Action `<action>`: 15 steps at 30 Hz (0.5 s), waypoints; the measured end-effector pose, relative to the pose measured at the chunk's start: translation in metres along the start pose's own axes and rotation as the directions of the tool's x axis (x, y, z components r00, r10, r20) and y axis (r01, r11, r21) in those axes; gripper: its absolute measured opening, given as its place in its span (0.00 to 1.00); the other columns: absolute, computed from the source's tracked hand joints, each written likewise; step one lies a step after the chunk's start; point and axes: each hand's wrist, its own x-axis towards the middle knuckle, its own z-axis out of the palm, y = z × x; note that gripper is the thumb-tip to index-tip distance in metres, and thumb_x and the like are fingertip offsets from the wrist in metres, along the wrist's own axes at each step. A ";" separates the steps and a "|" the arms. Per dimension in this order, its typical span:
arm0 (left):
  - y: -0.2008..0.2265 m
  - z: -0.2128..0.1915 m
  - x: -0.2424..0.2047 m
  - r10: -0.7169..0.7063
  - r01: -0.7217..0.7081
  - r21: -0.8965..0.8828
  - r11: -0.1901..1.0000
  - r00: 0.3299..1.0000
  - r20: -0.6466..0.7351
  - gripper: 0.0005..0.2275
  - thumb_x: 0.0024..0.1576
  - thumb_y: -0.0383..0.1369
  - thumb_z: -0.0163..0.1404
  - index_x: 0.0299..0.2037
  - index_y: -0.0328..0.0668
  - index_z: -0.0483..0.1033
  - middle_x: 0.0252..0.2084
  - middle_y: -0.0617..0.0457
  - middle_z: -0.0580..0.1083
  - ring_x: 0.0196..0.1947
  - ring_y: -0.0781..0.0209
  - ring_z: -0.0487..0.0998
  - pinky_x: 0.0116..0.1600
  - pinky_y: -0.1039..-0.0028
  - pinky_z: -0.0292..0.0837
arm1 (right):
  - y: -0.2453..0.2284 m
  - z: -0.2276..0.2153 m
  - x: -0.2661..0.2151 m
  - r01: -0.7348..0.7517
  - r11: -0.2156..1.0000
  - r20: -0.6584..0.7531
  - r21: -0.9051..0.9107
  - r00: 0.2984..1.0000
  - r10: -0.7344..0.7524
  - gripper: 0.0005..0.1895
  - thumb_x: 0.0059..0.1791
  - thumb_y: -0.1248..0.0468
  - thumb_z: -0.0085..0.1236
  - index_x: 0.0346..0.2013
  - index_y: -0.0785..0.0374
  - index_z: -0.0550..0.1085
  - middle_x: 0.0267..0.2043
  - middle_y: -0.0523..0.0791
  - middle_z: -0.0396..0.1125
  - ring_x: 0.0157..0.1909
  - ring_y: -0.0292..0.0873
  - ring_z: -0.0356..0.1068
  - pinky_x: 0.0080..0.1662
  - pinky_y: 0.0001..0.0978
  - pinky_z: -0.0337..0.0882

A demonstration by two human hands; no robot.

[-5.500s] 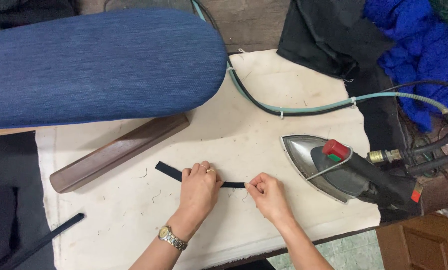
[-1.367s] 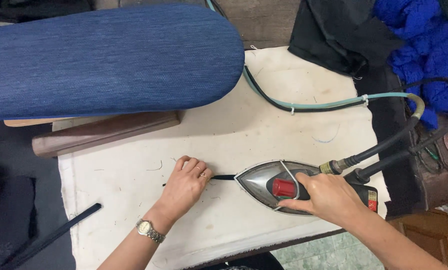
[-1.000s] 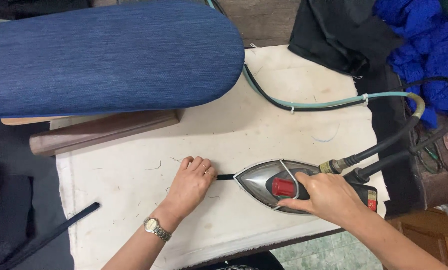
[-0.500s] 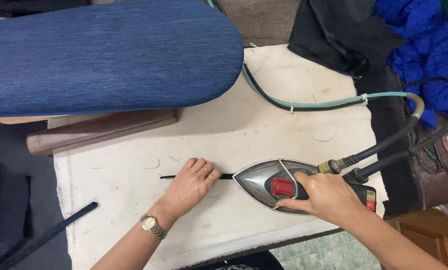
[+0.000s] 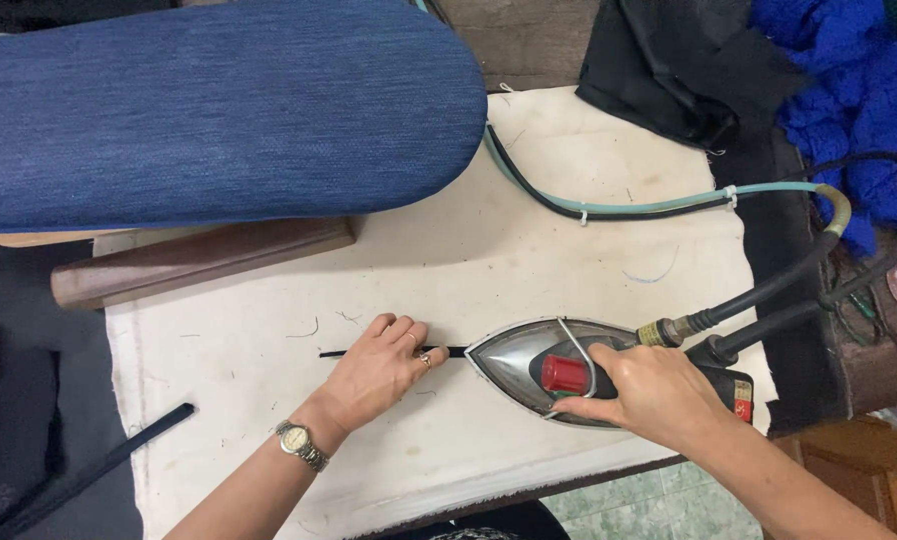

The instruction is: The person irons a narrow black fabric strip on a white cloth, then irons a larger black fabric piece. They fold the larger piece, iron it again, and trim its edges with scissors.

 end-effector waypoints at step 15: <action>-0.002 -0.002 -0.022 -0.047 0.028 -0.074 0.997 0.961 -0.273 0.05 0.53 0.29 0.51 0.39 0.41 0.76 0.40 0.49 0.68 0.38 0.49 0.68 0.42 0.61 0.62 | 0.001 0.002 0.001 -0.013 1.000 0.023 -0.012 1.000 0.013 0.38 0.38 0.22 0.52 0.29 0.54 0.65 0.15 0.45 0.66 0.25 0.56 0.67 0.29 0.48 0.66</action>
